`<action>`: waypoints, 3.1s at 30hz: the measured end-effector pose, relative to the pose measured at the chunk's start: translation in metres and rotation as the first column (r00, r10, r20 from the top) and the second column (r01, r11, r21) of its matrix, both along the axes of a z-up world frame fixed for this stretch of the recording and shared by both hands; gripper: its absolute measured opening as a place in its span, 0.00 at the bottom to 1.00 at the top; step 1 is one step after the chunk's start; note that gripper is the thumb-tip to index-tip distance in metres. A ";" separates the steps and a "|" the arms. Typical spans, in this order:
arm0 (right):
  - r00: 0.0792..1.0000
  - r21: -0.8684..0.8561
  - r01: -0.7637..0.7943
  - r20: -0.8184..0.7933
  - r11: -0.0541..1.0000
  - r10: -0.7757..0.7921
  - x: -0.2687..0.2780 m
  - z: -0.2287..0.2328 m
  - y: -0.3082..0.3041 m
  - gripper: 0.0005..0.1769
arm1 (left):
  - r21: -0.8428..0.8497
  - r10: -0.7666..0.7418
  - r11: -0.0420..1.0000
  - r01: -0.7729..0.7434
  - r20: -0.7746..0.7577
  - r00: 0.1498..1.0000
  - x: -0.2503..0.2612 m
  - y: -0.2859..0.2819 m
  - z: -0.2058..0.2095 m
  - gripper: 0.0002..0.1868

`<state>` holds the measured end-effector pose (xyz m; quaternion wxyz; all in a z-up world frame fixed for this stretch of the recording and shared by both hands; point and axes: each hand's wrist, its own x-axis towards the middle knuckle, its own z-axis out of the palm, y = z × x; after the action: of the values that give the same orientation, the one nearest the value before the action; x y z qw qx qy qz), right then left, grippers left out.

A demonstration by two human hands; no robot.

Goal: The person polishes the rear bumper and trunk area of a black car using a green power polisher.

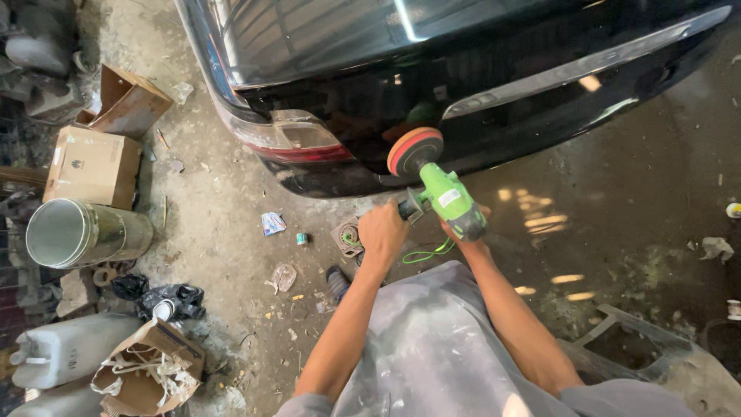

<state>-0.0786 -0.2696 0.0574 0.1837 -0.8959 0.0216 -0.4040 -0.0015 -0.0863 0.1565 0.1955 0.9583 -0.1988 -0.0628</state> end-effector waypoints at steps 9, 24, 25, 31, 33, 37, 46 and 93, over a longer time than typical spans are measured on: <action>0.994 0.143 -0.086 -0.052 0.986 0.095 0.001 -0.043 0.026 0.10 | 0.054 0.081 0.996 -0.074 -0.125 0.989 -0.005 0.028 -0.036 0.16; 0.944 0.373 -0.264 -0.091 0.890 0.318 0.039 0.003 0.089 0.08 | 0.049 0.238 0.971 -0.233 -0.130 0.963 0.012 0.108 -0.025 0.22; 0.939 0.400 -0.285 -0.065 0.871 0.337 0.039 0.011 0.090 0.08 | 0.054 0.236 0.971 -0.231 -0.127 0.963 0.013 0.108 -0.021 0.22; 0.969 0.372 -0.192 -0.073 0.908 0.235 0.029 0.006 0.078 0.09 | 0.030 0.166 0.986 -0.165 -0.054 0.985 0.012 0.090 -0.023 0.17; 0.974 0.423 -0.135 -0.111 0.896 0.199 0.020 -0.005 0.068 0.09 | 0.031 0.127 0.992 -0.125 -0.050 0.991 0.008 0.078 -0.030 0.14; 0.986 0.430 -0.125 -0.047 0.894 0.160 0.006 -0.006 0.048 0.11 | 0.047 0.047 0.998 -0.042 -0.107 0.993 0.009 0.052 -0.030 0.16; 0.994 0.246 -0.065 -0.067 0.967 0.084 0.022 0.034 0.059 0.09 | 0.000 0.041 0.999 -0.041 -0.062 0.997 0.021 0.062 -0.002 0.13; 0.965 0.240 -0.132 -0.192 0.962 0.180 0.002 0.027 0.016 0.16 | -0.173 0.148 0.969 -0.173 -0.151 0.977 -0.005 0.027 -0.093 0.17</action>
<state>-0.0765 -0.2540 0.0846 0.3120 -0.9062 0.0155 -0.2851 -0.0060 -0.0592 0.0636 0.3015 0.9423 -0.1115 -0.0934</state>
